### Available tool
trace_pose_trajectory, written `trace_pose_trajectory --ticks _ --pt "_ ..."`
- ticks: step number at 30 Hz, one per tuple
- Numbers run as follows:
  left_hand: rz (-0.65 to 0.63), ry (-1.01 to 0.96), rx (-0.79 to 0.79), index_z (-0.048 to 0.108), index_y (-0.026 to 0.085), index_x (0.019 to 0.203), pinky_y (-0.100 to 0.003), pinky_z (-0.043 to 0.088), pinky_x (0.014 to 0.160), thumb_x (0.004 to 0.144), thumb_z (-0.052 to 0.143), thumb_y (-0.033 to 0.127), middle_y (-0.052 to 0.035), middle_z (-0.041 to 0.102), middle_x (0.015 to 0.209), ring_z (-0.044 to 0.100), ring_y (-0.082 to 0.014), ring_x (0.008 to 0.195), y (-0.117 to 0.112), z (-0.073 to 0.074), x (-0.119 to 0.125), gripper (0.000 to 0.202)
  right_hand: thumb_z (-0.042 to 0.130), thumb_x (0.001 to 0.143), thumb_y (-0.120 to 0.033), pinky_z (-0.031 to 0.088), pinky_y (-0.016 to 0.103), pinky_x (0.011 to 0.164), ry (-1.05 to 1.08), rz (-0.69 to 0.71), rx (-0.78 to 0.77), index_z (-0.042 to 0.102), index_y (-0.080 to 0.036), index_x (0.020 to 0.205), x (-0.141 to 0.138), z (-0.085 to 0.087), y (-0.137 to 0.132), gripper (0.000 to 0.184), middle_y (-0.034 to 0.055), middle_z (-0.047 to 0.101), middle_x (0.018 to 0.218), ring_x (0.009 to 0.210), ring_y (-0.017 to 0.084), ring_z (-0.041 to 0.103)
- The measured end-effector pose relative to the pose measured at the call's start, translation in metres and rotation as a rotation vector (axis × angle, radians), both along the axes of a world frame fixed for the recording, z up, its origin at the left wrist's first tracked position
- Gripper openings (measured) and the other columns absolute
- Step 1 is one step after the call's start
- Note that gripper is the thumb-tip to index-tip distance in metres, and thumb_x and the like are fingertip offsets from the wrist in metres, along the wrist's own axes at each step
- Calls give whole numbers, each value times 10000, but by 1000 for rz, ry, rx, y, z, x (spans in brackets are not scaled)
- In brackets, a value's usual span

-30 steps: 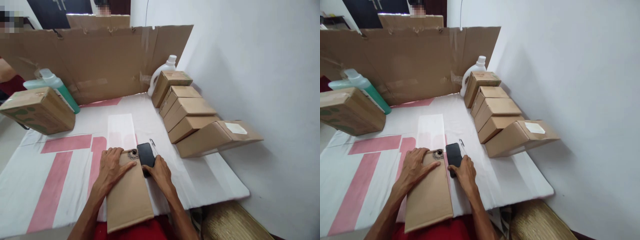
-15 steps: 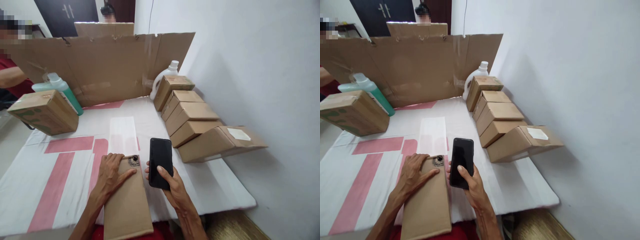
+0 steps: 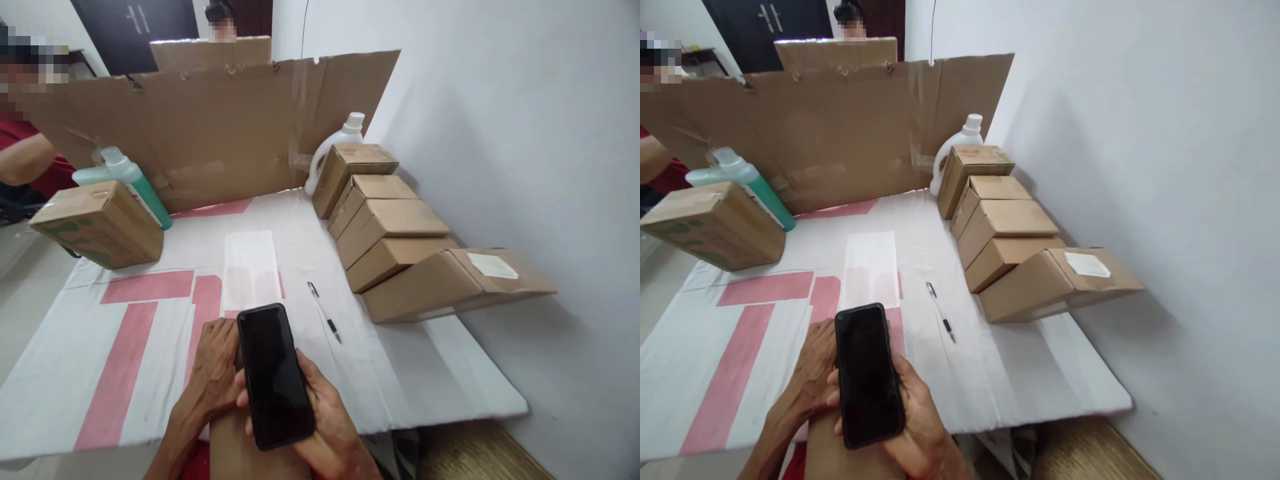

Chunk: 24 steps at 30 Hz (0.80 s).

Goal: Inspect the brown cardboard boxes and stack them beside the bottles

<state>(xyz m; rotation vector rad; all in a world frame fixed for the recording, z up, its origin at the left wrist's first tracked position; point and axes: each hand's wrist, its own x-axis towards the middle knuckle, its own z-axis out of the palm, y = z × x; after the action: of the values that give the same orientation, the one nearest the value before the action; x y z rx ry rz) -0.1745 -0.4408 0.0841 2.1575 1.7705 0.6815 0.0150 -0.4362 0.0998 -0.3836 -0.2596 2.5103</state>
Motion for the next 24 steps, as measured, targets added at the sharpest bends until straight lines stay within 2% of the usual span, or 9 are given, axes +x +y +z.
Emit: trace_pose_trajectory --ticks 3,7,14,18,21,24 --pt "-13 -12 5 527 243 869 -447 407 796 702 573 291 -69 624 871 564 -281 818 3 -4 0 180 467 1012 -580 596 396 799 9 -25 -22 730 -81 1226 2 -5 3 604 196 757 1189 941 270 750" --pt "-17 18 -6 536 231 915 -449 408 797 688 578 288 -77 627 894 571 -291 843 6 -8 0 238 525 993 -562 601 442 837 -26 -67 -51 746 -100 1177 3 -6 5 544 178 774 1141 947 280 749" --pt "-11 38 -53 559 229 1031 -451 402 836 755 585 323 -81 636 936 574 -302 888 8 -9 -1 293 620 938 -612 597 498 877 -75 -86 -51 741 -140 1147 2 -2 5 531 171 771 1133 1027 310 732" --pt "-29 33 -56 566 217 1057 -450 394 835 747 586 323 -85 628 944 564 -304 885 8 -9 -2 329 585 954 -619 593 517 890 -80 -75 -43 732 -159 1169 4 -2 6 529 157 778 1111 1059 315 727" --pt "-37 30 -62 579 214 1072 -453 397 839 780 581 361 -86 629 946 567 -305 889 8 -9 -3 327 556 972 -597 597 509 871 -53 -64 -36 729 -160 1185 4 -1 6 516 151 779 1123 1037 308 732" --pt "-29 42 -52 596 205 1053 -455 405 826 798 577 389 -92 641 934 573 -306 884 9 -8 -3 314 537 982 -574 603 447 820 -45 -54 -29 723 -144 1225 5 0 4 528 160 773 1156 982 284 741"
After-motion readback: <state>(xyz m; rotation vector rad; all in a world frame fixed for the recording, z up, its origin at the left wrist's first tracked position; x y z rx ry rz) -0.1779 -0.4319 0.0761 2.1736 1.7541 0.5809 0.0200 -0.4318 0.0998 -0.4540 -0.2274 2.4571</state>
